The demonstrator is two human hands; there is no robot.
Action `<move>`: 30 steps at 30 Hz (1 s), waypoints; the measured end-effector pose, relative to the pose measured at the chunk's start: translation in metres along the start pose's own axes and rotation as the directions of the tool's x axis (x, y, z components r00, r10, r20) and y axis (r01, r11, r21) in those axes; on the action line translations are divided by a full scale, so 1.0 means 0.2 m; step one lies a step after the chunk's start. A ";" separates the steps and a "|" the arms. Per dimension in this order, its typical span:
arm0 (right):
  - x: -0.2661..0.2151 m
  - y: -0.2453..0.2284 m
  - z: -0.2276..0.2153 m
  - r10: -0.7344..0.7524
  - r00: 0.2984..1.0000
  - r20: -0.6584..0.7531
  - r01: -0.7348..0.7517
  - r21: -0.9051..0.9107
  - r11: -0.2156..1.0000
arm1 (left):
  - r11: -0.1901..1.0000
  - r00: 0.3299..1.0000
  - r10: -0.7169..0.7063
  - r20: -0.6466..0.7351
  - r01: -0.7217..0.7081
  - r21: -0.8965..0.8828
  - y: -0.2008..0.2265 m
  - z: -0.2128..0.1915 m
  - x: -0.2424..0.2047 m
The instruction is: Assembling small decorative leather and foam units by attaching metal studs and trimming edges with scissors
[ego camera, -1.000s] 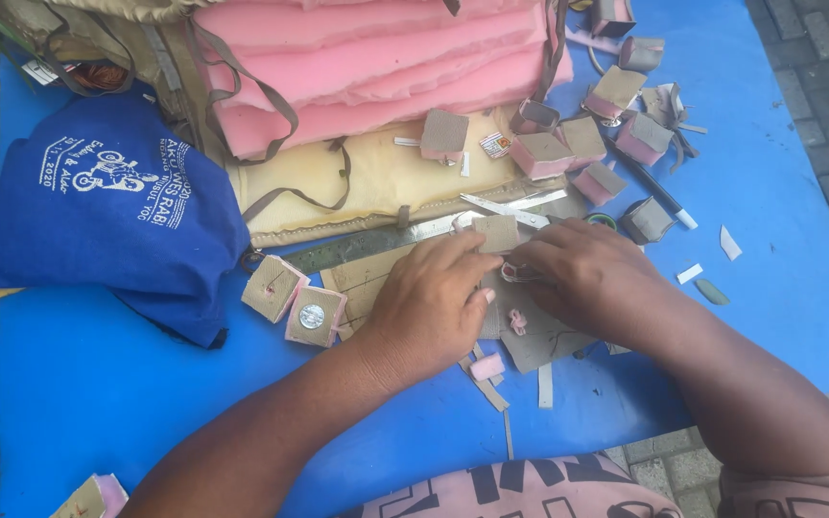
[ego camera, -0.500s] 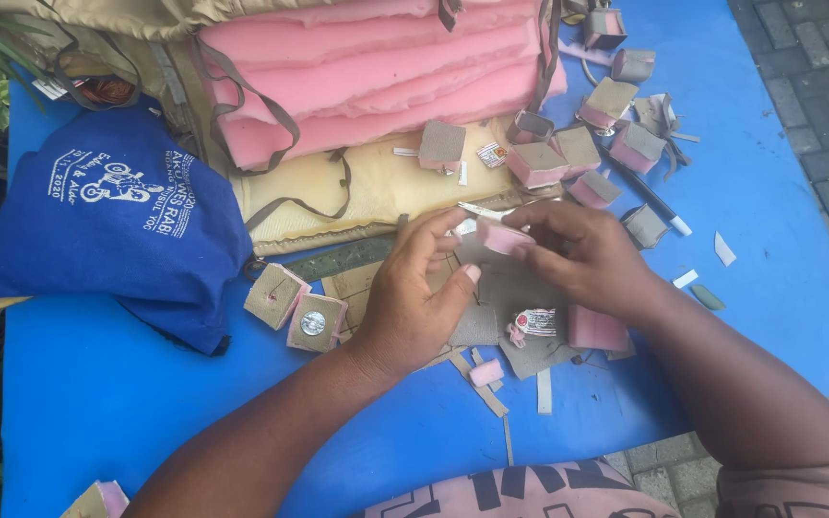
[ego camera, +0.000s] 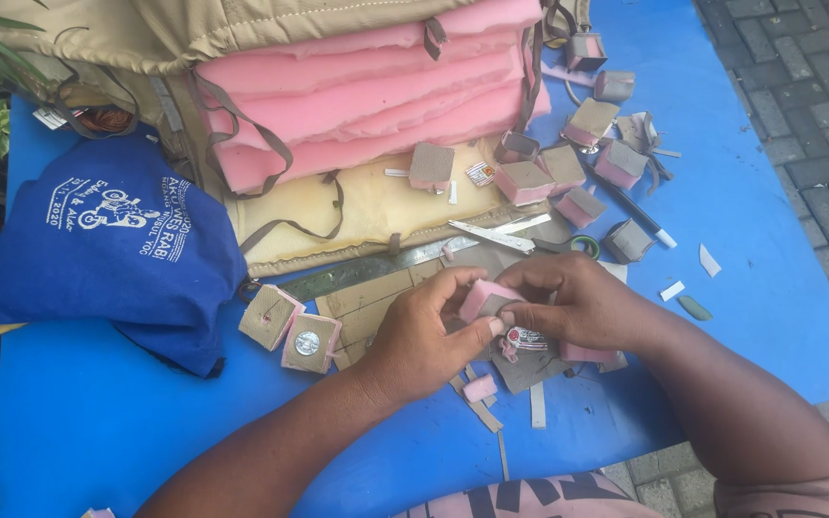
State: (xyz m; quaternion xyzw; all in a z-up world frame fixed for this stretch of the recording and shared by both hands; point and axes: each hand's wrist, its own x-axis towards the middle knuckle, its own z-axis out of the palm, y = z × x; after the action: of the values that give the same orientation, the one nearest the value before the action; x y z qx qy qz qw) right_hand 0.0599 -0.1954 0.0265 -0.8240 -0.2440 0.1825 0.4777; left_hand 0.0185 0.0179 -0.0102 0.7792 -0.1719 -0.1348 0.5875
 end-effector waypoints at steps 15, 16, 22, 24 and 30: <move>0.13 0.32 -0.11 -0.126 0.849 -0.514 0.004 -0.231 0.973 | 0.991 0.986 0.131 -0.106 -0.126 0.055 0.03 0.01 -0.01; 0.11 0.33 -0.10 -0.132 0.848 -0.513 0.010 -0.234 0.972 | 0.990 0.985 0.135 -0.110 -0.129 0.058 0.02 0.00 0.01; 0.02 0.14 0.02 0.084 0.975 -0.205 -0.010 0.338 0.941 | 0.956 0.996 0.065 -0.065 -0.081 -0.281 -0.07 0.04 0.03; 0.01 0.09 0.02 0.001 0.991 -0.132 0.040 0.304 0.952 | 0.934 0.986 0.095 -0.135 -0.135 -0.332 -0.12 0.07 0.03; -0.08 0.08 0.07 -0.300 0.845 -0.443 0.259 -0.152 0.954 | 0.954 0.937 0.207 -0.282 -0.257 -0.153 -0.04 0.05 0.01</move>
State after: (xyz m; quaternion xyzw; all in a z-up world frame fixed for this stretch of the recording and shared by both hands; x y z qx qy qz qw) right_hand 0.0432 -0.2025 0.0063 -0.8190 -0.2485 -0.1005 0.5073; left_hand 0.0169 0.0099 -0.0216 0.7055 -0.1699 0.0248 0.6876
